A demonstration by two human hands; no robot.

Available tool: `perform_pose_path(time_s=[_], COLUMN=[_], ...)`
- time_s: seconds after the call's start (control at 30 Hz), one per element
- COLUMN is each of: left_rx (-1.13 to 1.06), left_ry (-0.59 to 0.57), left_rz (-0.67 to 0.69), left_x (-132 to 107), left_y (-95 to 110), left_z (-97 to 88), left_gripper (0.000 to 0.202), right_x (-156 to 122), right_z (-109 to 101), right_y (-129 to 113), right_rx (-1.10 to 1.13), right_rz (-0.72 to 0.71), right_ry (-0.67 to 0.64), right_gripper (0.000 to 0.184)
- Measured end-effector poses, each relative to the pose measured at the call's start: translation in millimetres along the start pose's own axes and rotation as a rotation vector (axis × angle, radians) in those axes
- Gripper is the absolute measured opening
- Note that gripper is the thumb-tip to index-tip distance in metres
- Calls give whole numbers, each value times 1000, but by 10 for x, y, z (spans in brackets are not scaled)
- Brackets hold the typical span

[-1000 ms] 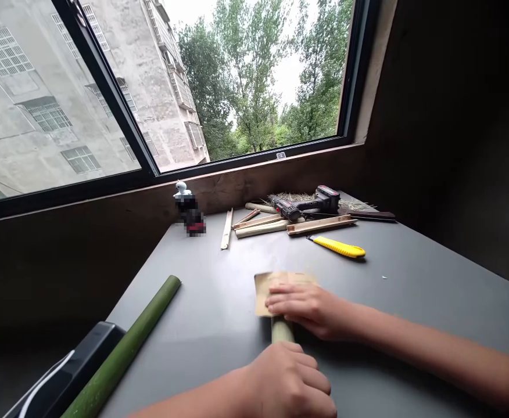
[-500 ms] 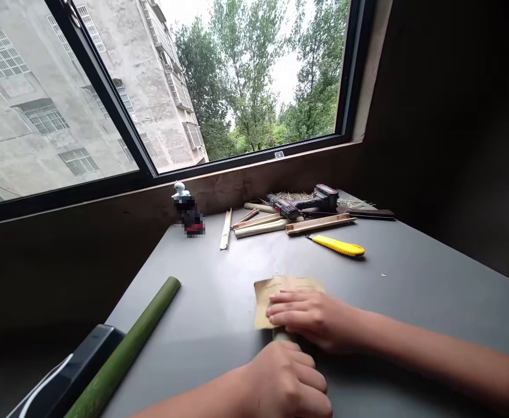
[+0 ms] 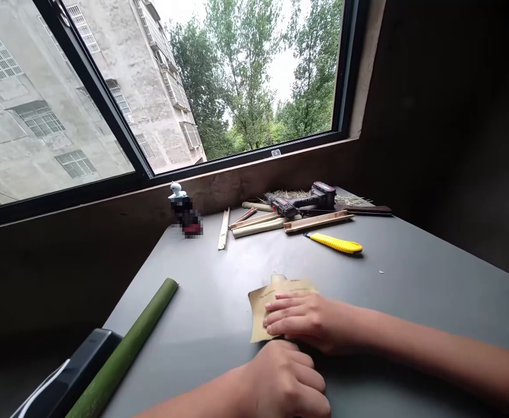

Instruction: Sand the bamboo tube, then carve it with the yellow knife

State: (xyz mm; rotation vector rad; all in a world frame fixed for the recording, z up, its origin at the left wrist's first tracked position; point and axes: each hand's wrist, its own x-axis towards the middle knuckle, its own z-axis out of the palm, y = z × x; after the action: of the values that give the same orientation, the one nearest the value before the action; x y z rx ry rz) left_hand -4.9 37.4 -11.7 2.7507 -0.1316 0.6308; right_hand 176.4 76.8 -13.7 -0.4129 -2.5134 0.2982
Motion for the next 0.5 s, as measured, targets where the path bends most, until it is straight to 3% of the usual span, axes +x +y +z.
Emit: perform_pose_path(time_s=[0.17,0.37,0.5], left_rx=[21,13,20], left_ry=[34,-32,-31], left_rz=[-31,2,-27], left_x=[-8,-1,3], left_y=[15,-2,12], left_z=[-4,9,-6], left_gripper=[60,61,62], right_x=[4,-12,-10], right_z=[-136,57,-44], right_y=[254,-98,28], right_rx=[-45,-26,-40], right_rz=[80,-14,9], right_ry=[56,22,24], right_gripper=[33,34,31])
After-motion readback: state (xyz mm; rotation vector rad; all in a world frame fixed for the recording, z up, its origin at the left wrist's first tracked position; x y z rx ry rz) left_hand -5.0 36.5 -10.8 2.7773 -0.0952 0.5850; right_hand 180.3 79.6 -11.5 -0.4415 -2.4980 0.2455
